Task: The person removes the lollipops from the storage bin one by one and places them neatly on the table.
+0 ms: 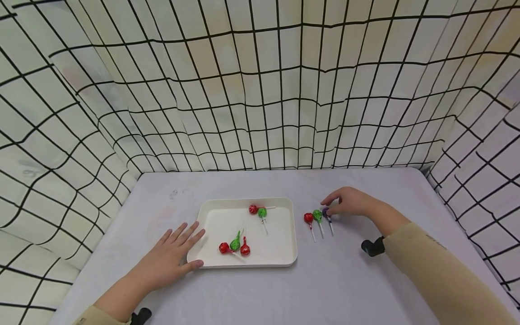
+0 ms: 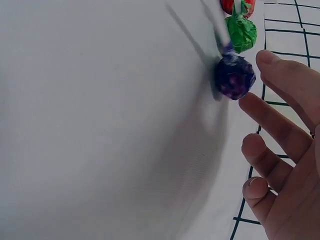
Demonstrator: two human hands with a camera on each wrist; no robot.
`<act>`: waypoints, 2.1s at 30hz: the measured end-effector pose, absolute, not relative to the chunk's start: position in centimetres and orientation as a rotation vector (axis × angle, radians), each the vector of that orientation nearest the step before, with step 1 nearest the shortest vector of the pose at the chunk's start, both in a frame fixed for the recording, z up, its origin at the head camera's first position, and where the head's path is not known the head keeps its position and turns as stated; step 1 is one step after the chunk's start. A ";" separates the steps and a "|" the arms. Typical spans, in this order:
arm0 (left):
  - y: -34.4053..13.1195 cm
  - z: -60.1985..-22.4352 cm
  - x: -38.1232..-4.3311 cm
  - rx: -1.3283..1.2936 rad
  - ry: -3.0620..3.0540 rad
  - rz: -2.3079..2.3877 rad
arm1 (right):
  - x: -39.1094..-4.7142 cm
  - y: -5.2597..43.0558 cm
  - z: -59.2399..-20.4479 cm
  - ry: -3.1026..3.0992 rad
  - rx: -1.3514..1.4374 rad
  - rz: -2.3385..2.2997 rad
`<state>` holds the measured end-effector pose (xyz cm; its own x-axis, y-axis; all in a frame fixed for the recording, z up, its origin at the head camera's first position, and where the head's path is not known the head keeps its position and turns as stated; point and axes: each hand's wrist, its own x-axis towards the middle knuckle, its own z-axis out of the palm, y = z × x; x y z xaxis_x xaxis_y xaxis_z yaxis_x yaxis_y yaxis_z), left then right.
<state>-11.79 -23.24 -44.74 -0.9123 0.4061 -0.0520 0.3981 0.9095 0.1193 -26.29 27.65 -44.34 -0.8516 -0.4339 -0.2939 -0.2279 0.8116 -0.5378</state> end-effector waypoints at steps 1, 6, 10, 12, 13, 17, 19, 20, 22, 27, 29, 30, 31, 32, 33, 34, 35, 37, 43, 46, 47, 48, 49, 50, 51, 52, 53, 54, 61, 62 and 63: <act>-23.2 -44.7 -11.8 0.631 2.995 0.164 | -26.3 27.7 -44.3 2.592 -0.492 -0.694; -23.2 -44.8 -11.8 0.624 2.994 0.173 | -26.3 27.8 -44.1 2.581 -0.491 -0.693; -23.3 -44.9 -11.9 0.617 2.988 0.173 | -26.2 27.6 -43.8 2.571 -0.479 -0.710; -23.4 -45.0 -11.9 0.614 2.984 0.169 | -26.2 27.5 -43.6 2.569 -0.470 -0.718; -23.4 -45.1 -11.9 0.613 2.982 0.170 | -26.2 27.4 -43.5 2.568 -0.473 -0.723; -23.4 -45.2 -11.9 0.613 2.985 0.175 | -26.0 27.1 -43.1 2.573 -0.480 -0.721; -23.4 -45.2 -11.9 0.612 2.985 0.179 | -25.9 26.9 -42.8 2.570 -0.490 -0.723; -23.4 -45.2 -11.9 0.612 2.986 0.177 | -25.9 26.8 -42.7 2.570 -0.493 -0.723; -23.4 -45.3 -11.9 0.611 2.985 0.180 | -25.8 26.5 -42.5 2.569 -0.498 -0.721; -23.4 -45.3 -11.9 0.610 2.988 0.174 | -26.0 25.7 -42.0 2.570 -0.523 -0.709; -23.4 -45.3 -12.0 0.609 2.989 0.174 | -26.2 25.2 -41.9 2.569 -0.531 -0.710; -23.4 -45.3 -12.0 0.608 2.989 0.174 | -26.3 24.9 -41.8 2.568 -0.542 -0.709; -23.4 -45.3 -12.0 0.607 2.989 0.176 | -26.4 24.6 -41.7 2.568 -0.550 -0.710; -23.4 -45.3 -12.0 0.606 2.990 0.179 | -26.6 24.3 -41.6 2.571 -0.558 -0.708; -23.4 -45.3 -11.9 0.605 2.992 0.184 | -26.7 24.0 -41.5 2.574 -0.571 -0.710; -23.4 -45.3 -11.9 0.603 2.991 0.190 | -26.8 23.6 -41.5 2.577 -0.588 -0.711; -23.4 -45.3 -11.9 0.602 2.991 0.193 | -26.9 23.3 -41.4 2.580 -0.606 -0.710; -23.4 -45.3 -11.8 0.599 2.989 0.207 | -27.1 22.4 -41.2 2.584 -0.637 -0.712; -23.3 -45.0 -11.7 0.598 2.990 0.216 | -27.5 19.3 -40.5 2.584 -0.683 -0.697; -23.3 -45.1 -11.7 0.595 2.991 0.209 | -27.6 17.6 -40.2 2.575 -0.687 -0.682; -23.3 -45.1 -11.7 0.593 2.990 0.211 | -27.6 17.1 -40.1 2.572 -0.690 -0.673; -23.3 -45.2 -11.7 0.591 2.990 0.209 | -27.7 16.5 -40.0 2.569 -0.692 -0.666; -23.3 -45.2 -11.7 0.588 2.989 0.209 | -27.7 16.0 -39.9 2.568 -0.700 -0.656; -23.4 -45.3 -11.7 0.585 2.988 0.207 | -27.8 15.6 -39.9 2.567 -0.711 -0.644; -23.4 -45.4 -11.7 0.586 2.988 0.210 | -27.8 15.1 -39.8 2.566 -0.717 -0.632; -23.4 -45.5 -11.7 0.588 2.990 0.212 | -27.8 14.7 -39.7 2.565 -0.728 -0.620; -23.4 -45.5 -11.7 0.590 2.991 0.211 | -27.8 14.3 -39.7 2.564 -0.737 -0.608; -23.5 -45.6 -11.7 0.592 2.992 0.208 | -27.8 14.0 -39.6 2.563 -0.748 -0.596; -23.6 -45.5 -11.8 0.608 3.001 0.199 | -27.6 12.1 -39.8 2.604 -0.791 -0.465; -23.6 -45.5 -11.8 0.608 3.002 0.195 | -27.5 11.8 -39.8 2.610 -0.797 -0.440; -23.6 -45.5 -11.8 0.610 3.004 0.189 | -27.4 11.6 -39.8 2.615 -0.793 -0.422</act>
<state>-11.79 -23.61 -45.48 -0.9187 0.3924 -0.0443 0.3837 0.9137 0.1340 -27.41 11.62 -39.79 -0.7712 -0.5795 -0.2635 -0.4673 0.7964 -0.3838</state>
